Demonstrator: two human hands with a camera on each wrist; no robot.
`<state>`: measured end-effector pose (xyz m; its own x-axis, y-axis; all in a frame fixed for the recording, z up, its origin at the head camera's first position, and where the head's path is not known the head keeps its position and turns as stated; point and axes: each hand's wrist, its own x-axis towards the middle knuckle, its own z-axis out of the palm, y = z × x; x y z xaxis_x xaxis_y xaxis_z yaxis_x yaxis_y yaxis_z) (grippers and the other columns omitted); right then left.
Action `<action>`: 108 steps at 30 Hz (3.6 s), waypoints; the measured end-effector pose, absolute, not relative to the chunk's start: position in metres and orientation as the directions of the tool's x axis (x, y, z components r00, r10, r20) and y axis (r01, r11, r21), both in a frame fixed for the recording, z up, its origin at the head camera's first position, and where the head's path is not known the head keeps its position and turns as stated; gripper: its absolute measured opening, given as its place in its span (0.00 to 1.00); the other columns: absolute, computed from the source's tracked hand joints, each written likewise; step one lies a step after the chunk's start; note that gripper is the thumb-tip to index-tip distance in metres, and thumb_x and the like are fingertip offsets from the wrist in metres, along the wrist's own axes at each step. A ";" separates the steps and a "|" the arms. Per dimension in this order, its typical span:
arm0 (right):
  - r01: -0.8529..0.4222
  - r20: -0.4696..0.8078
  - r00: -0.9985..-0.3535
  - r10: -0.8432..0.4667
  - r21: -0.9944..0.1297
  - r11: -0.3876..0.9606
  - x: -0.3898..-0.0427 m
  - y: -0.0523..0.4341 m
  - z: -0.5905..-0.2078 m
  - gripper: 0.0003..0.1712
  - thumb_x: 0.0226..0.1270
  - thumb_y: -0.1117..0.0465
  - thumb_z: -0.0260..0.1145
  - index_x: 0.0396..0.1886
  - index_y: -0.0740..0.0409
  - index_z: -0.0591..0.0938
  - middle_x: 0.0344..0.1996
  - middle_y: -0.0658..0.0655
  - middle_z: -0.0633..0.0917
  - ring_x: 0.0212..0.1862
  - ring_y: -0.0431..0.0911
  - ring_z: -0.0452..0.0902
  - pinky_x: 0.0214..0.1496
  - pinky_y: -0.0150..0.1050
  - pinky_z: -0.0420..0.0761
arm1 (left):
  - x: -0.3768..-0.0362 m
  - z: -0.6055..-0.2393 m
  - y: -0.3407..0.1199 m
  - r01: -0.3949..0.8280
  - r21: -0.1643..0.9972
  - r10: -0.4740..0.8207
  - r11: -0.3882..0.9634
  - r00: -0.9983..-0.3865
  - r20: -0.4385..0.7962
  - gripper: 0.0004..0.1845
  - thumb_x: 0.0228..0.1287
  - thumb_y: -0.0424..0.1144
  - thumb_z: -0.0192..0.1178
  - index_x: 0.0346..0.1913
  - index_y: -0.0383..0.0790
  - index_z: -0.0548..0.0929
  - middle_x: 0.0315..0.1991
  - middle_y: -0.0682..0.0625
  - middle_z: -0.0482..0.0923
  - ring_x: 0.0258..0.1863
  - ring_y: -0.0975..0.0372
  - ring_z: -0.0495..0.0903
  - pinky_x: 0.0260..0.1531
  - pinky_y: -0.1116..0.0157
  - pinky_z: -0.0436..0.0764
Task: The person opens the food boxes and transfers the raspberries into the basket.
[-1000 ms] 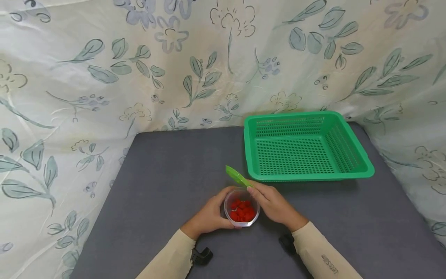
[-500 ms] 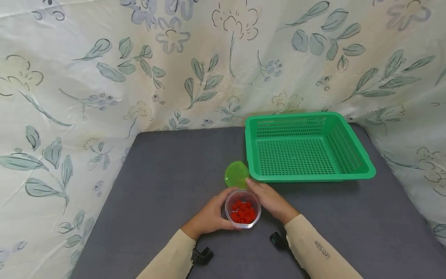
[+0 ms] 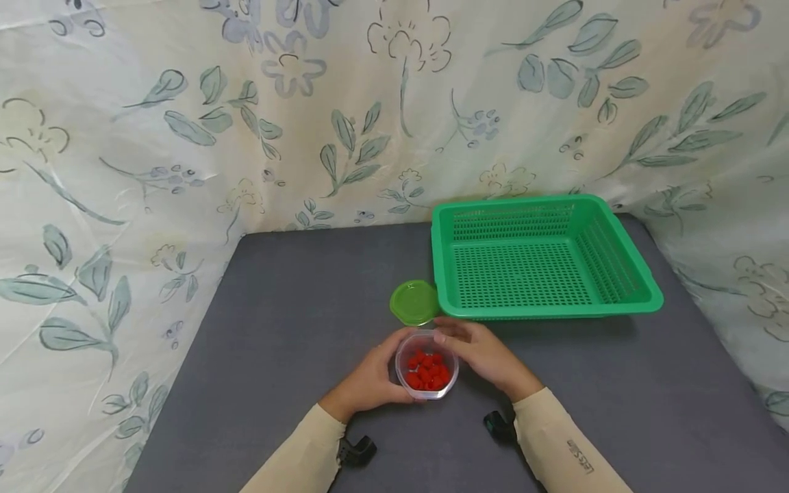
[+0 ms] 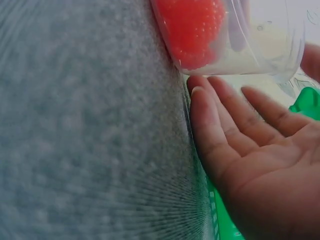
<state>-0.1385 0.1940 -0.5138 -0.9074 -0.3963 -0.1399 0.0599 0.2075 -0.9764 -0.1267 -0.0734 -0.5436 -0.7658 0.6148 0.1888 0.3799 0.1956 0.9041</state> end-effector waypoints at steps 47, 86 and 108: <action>-0.347 -0.021 -0.849 -0.529 -0.733 0.585 -0.123 0.166 -0.497 0.12 0.73 0.55 0.79 0.30 0.39 0.85 0.56 0.55 0.80 0.54 0.49 0.77 0.47 0.43 0.83 | -0.126 -0.545 -0.076 0.330 0.912 0.592 0.245 -0.795 0.129 0.56 0.56 0.36 0.84 0.85 0.47 0.62 0.73 0.54 0.76 0.68 0.63 0.77 0.69 0.58 0.74; -0.573 0.403 -0.796 -0.452 -0.743 0.346 -0.126 0.172 -0.496 0.12 0.71 0.66 0.79 0.47 0.45 0.90 0.60 0.54 0.85 0.59 0.51 0.82 0.49 0.48 0.88 | -0.133 -0.545 -0.074 0.347 0.912 0.611 0.220 -0.778 0.148 0.56 0.57 0.38 0.85 0.84 0.57 0.62 0.71 0.58 0.77 0.67 0.63 0.78 0.69 0.59 0.74; -0.672 0.612 -0.741 -0.278 -0.663 0.330 -0.126 0.189 -0.476 0.22 0.59 0.78 0.80 0.49 0.54 0.91 0.48 0.50 0.89 0.49 0.46 0.85 0.48 0.35 0.84 | -0.130 -0.545 -0.074 0.340 0.909 0.596 0.240 -0.791 0.139 0.55 0.58 0.41 0.85 0.84 0.55 0.63 0.72 0.57 0.78 0.67 0.64 0.78 0.69 0.57 0.74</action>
<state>-0.1264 0.1890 -0.4763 -0.7405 -0.2776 0.6120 -0.6718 0.3297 -0.6633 -0.1301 -0.0738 -0.5451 -0.7911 0.5958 0.1386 0.3400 0.2399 0.9093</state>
